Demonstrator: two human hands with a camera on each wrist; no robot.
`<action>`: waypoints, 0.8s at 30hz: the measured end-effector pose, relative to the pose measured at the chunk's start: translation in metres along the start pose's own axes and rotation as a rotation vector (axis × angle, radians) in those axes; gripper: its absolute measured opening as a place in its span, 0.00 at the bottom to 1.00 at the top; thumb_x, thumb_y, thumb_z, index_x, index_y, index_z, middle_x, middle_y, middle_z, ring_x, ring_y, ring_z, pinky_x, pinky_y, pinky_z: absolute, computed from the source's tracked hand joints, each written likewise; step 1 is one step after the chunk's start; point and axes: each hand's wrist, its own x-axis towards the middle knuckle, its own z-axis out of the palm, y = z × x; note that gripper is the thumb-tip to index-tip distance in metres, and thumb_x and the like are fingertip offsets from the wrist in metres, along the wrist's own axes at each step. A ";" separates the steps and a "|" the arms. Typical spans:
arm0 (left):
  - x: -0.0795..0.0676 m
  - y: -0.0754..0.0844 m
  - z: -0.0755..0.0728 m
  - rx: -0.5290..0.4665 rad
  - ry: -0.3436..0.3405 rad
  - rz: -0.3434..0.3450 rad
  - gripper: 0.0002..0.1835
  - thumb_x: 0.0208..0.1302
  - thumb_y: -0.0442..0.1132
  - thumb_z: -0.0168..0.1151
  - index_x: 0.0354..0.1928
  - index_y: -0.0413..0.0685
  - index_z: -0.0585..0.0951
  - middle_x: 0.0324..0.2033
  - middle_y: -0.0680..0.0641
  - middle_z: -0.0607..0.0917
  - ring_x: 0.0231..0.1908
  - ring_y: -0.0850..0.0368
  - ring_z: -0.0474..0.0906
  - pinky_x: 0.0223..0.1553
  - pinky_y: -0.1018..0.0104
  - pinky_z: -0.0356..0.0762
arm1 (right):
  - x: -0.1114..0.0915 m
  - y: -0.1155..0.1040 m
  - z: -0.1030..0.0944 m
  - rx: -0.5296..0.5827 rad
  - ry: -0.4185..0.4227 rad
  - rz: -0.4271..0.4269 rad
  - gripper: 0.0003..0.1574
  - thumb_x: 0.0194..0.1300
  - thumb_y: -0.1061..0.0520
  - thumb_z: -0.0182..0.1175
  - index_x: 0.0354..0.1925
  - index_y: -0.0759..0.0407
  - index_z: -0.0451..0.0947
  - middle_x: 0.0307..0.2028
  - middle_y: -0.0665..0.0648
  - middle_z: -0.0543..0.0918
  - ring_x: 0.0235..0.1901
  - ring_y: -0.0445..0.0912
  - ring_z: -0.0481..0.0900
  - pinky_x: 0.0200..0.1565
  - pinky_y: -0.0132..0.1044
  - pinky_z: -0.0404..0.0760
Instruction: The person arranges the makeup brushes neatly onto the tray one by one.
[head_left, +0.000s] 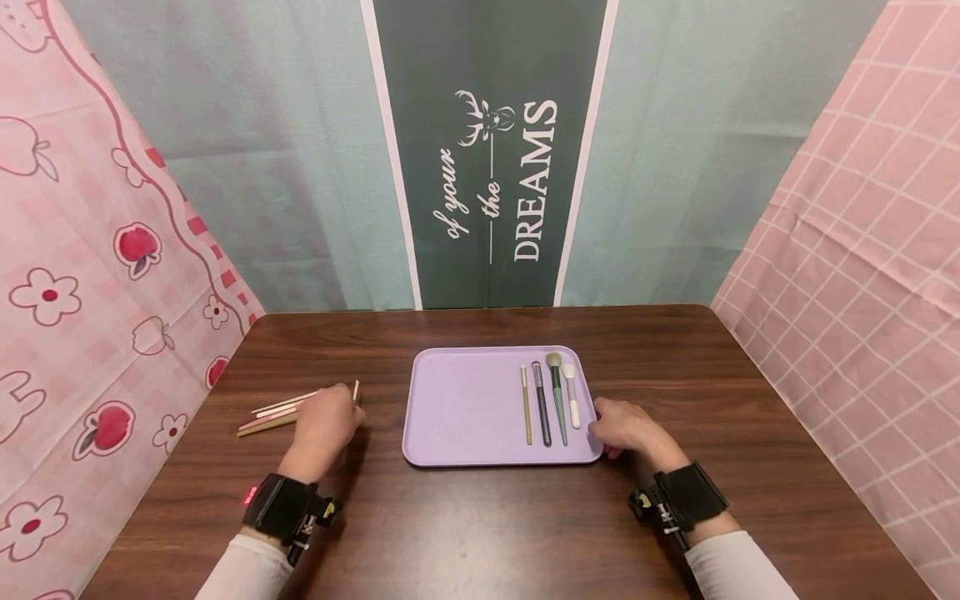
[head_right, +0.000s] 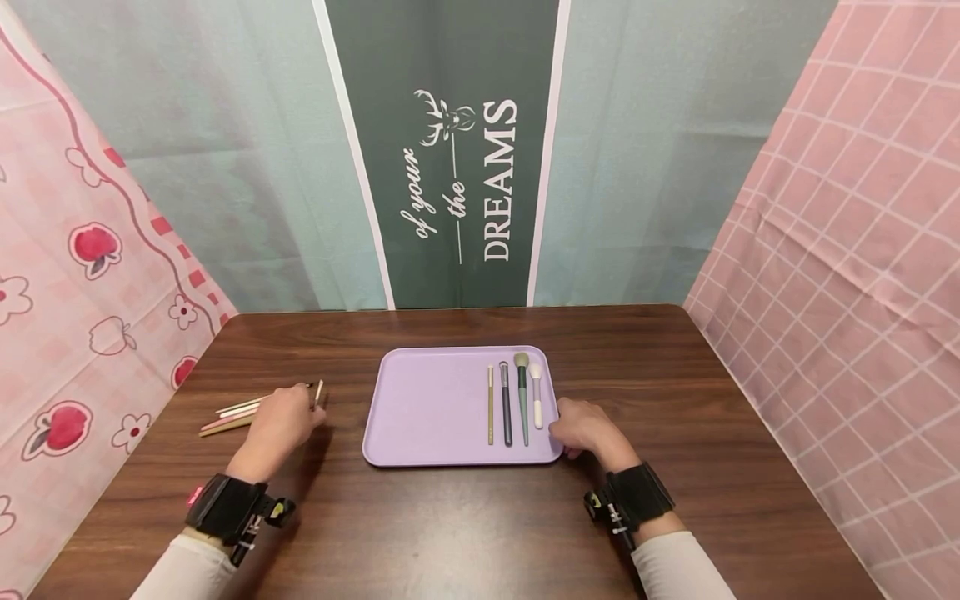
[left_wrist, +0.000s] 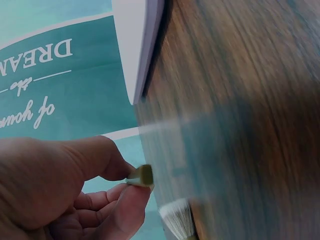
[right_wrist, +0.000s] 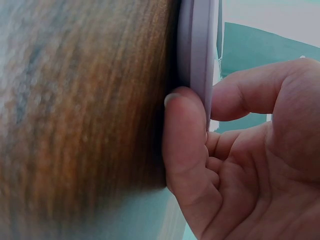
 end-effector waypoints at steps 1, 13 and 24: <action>0.001 0.001 0.001 0.003 -0.003 -0.007 0.14 0.53 0.34 0.65 0.16 0.41 0.73 0.14 0.42 0.78 0.18 0.46 0.76 0.18 0.48 0.70 | 0.000 0.000 0.000 0.000 0.000 0.000 0.03 0.60 0.61 0.54 0.34 0.60 0.72 0.21 0.55 0.79 0.18 0.46 0.81 0.25 0.37 0.78; 0.011 0.025 0.005 -0.095 -0.002 0.017 0.13 0.52 0.33 0.67 0.16 0.41 0.73 0.13 0.43 0.77 0.18 0.43 0.78 0.22 0.47 0.76 | 0.002 0.001 0.002 0.005 -0.010 0.013 0.04 0.61 0.60 0.55 0.35 0.61 0.72 0.20 0.55 0.80 0.18 0.44 0.81 0.24 0.36 0.80; 0.018 0.045 0.008 -0.132 -0.034 -0.014 0.13 0.53 0.33 0.66 0.17 0.40 0.74 0.14 0.44 0.77 0.19 0.43 0.77 0.24 0.48 0.76 | 0.002 0.000 0.000 -0.002 -0.011 0.006 0.05 0.62 0.60 0.54 0.36 0.62 0.72 0.21 0.55 0.80 0.18 0.45 0.81 0.25 0.37 0.80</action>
